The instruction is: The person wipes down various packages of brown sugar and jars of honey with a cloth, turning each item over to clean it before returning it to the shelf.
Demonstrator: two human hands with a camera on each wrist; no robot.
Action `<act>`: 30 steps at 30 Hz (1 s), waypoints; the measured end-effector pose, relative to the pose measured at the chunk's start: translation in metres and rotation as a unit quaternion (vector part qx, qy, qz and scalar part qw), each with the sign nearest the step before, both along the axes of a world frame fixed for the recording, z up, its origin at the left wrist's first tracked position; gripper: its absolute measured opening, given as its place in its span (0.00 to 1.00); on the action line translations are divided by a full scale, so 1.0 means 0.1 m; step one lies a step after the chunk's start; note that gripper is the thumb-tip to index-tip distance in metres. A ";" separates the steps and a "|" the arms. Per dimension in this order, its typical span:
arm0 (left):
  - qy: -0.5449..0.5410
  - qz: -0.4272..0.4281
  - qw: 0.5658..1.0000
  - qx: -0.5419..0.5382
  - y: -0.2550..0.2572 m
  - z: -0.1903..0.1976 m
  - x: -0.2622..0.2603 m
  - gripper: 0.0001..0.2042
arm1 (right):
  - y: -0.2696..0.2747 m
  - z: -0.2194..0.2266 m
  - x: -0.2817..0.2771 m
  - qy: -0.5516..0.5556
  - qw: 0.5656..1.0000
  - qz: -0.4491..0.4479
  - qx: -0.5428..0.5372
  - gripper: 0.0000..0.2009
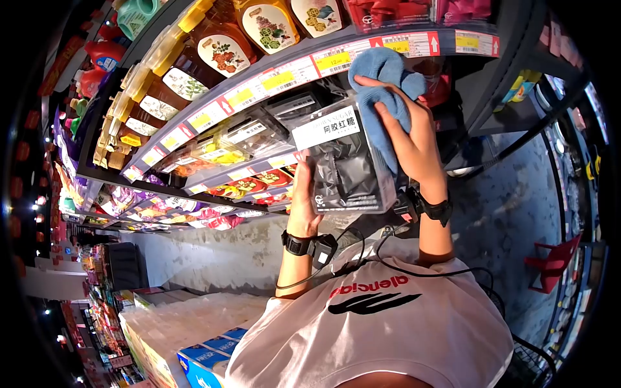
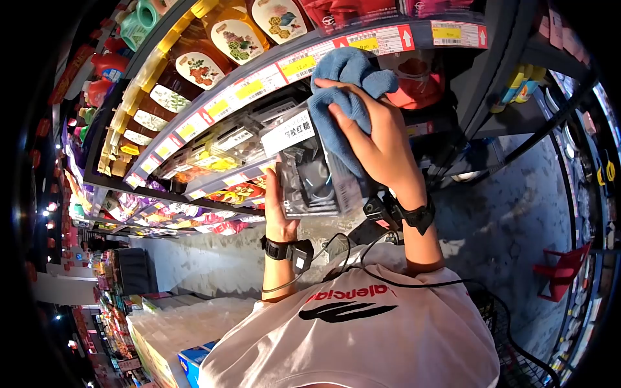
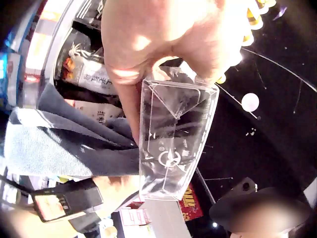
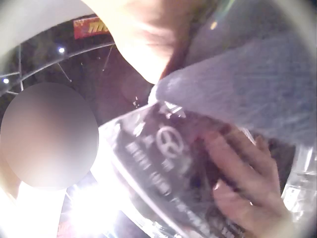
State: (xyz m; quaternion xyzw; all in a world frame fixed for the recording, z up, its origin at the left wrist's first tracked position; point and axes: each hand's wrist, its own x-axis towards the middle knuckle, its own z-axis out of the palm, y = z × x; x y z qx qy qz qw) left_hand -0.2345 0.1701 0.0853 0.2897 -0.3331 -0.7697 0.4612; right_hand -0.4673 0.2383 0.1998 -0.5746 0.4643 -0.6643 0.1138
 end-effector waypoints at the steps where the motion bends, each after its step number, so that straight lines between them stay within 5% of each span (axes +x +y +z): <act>1: -0.072 0.017 0.994 -0.078 0.14 0.25 -0.12 0.30 | -0.01 0.00 0.03 0.030 0.999 -0.018 -0.012 0.15; 2: -0.144 0.034 0.977 -0.155 0.27 0.51 -0.24 0.32 | -0.02 0.00 0.07 0.061 0.997 -0.036 -0.024 0.15; 4: -0.115 0.044 0.963 -0.241 0.14 0.36 -0.15 0.33 | 0.01 0.02 0.17 0.041 0.998 0.037 -0.030 0.17; 8: -0.053 0.169 0.957 -0.232 -0.10 0.18 0.07 0.31 | -0.01 0.03 0.33 0.073 0.987 0.126 -0.067 0.17; 11: -0.065 0.178 0.948 -0.257 -0.26 0.21 0.29 0.30 | 0.05 -0.04 0.21 0.226 0.965 0.074 0.107 0.15; 13: -0.045 0.189 0.937 -0.291 -0.37 0.17 0.40 0.29 | 0.07 -0.14 0.05 0.240 0.961 0.082 0.114 0.17; 16: -0.121 0.190 0.931 -0.287 -0.48 0.12 0.47 0.38 | 0.14 -0.22 -0.21 0.215 0.971 0.074 0.080 0.19; 18: -0.189 0.163 0.931 -0.268 -0.63 0.04 0.49 0.34 | 0.25 -0.27 -0.38 0.176 0.978 0.054 0.093 0.18; 20: -0.155 0.164 0.930 -0.291 -0.60 0.16 0.29 0.31 | 0.34 -0.35 -0.48 0.120 0.991 0.020 0.063 0.17; 24: -0.169 0.124 0.920 -0.332 -0.86 0.15 0.13 0.32 | 0.46 -0.22 -0.61 0.044 0.981 0.045 0.185 0.18; 30: -0.176 0.030 0.915 -0.360 -1.09 0.27 -0.02 0.31 | 0.54 -0.34 -0.72 0.060 0.982 0.036 0.173 0.18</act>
